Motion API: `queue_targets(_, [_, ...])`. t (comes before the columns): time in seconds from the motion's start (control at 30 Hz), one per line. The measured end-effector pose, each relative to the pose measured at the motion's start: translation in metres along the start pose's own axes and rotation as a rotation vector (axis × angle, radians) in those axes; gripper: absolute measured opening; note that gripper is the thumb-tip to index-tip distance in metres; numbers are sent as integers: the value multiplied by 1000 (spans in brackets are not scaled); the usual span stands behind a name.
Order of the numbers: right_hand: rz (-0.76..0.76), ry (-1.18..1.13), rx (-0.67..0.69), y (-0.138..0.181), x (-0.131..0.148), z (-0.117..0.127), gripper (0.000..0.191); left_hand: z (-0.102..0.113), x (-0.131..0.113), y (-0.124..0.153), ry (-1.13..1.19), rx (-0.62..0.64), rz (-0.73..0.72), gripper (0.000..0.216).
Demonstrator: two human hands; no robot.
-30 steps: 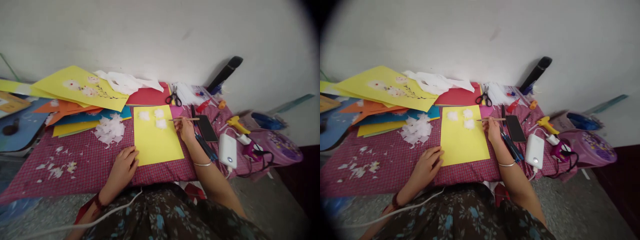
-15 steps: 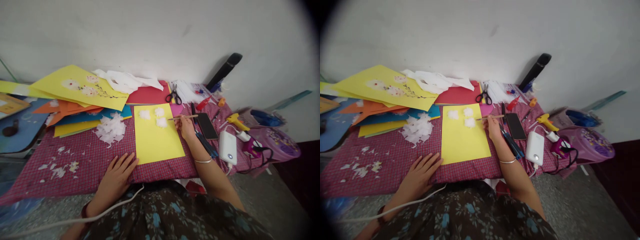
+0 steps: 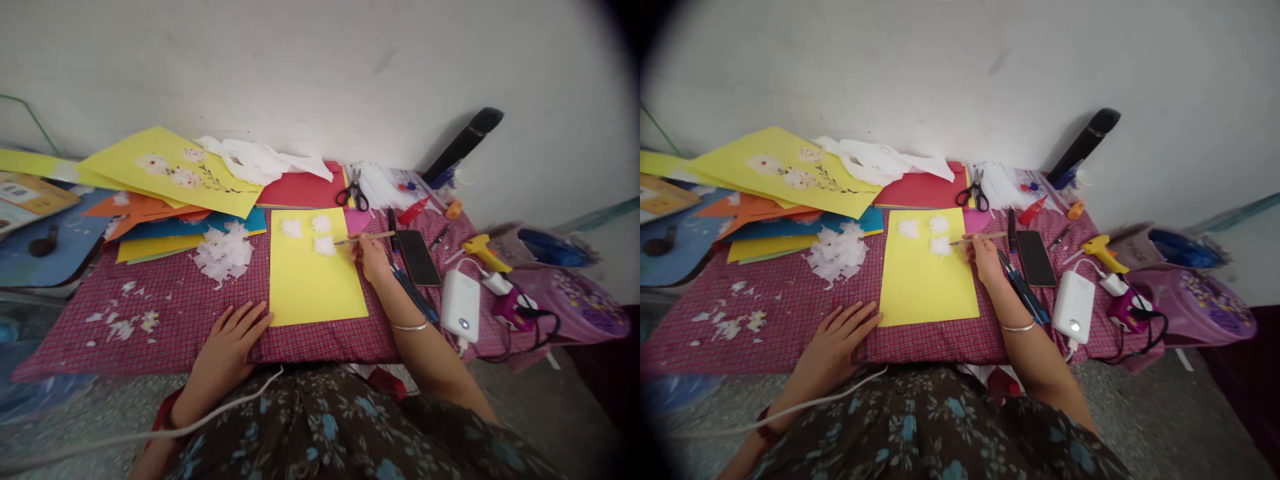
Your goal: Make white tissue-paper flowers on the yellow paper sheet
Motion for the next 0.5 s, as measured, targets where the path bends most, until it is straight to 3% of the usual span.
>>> queue_targets(0.5, [-21, -91, -55, -4, -6, 4, 26, 6, -5, -2, 106, 17, 41, 71])
Point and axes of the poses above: each hand's wrist, its own y-axis away from the middle knuckle, its own z-axis out of the back of the hand, x = y × z, the point moved 3 cm from there along -y, towards the middle knuckle, and after that the axes turned 14 degrees about y, right-handed, at the moved point
